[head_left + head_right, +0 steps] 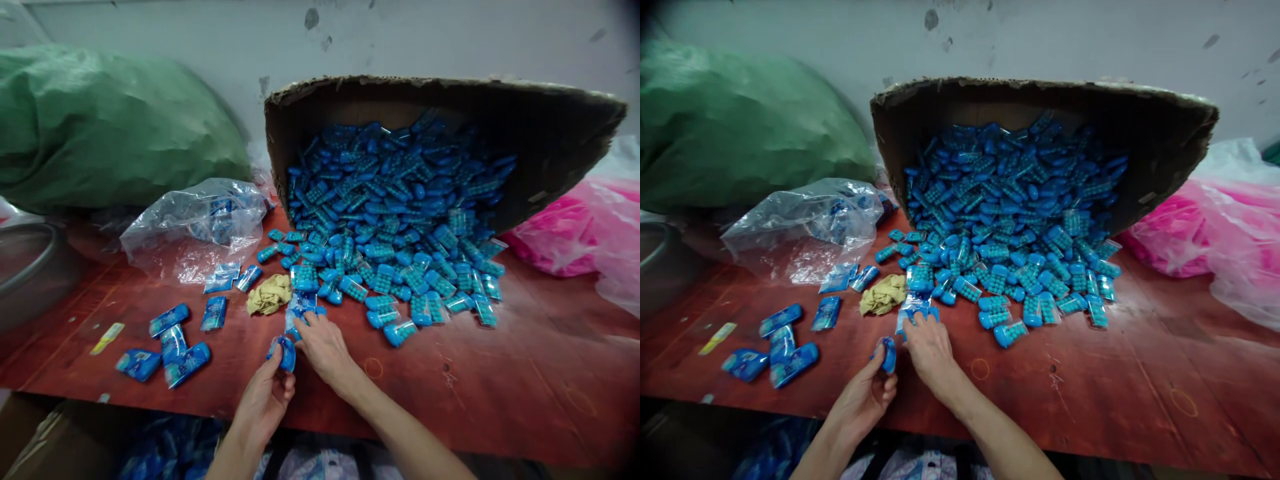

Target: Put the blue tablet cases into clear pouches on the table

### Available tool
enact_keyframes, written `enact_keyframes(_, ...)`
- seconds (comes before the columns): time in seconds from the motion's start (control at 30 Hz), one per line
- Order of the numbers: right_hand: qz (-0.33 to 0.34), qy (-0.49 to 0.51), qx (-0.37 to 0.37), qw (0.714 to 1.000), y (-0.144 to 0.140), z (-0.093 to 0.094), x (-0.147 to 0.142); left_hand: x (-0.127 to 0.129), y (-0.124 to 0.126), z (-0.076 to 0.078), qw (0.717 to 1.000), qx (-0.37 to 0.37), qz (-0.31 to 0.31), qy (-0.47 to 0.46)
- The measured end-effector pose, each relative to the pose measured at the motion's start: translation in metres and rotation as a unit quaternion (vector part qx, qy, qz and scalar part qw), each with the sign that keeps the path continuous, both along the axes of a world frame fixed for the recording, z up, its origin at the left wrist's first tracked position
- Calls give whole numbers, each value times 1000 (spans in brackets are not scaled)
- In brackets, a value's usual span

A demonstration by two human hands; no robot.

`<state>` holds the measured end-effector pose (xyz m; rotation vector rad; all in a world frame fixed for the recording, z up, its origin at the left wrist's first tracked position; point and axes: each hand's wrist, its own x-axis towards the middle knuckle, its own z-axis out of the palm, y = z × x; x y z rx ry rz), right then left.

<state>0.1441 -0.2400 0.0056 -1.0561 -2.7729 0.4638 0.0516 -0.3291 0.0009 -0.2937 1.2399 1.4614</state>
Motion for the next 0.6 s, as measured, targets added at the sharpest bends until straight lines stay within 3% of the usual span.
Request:
enact_keyframes(0.2,42,-26,32,998,3,0,0,-1,1,-4,999,-8,-26,-35)
enact_keyframes(0.4,32,-11,5,999,-5,4,28,3,1,-9,1000,13,-7,-23)
enact_keyframes(0.5,-61,89,-89,990,-11,5,40,11,3,-13,998,43,-13,45)
enact_keyframes(0.53,-88,142,-149,975,-14,4,41,14,4,-15,996,53,-21,70)
enact_keyframes(0.6,-113,253,-289,916,-18,-2,36,19,7,-16,991,67,-43,105)
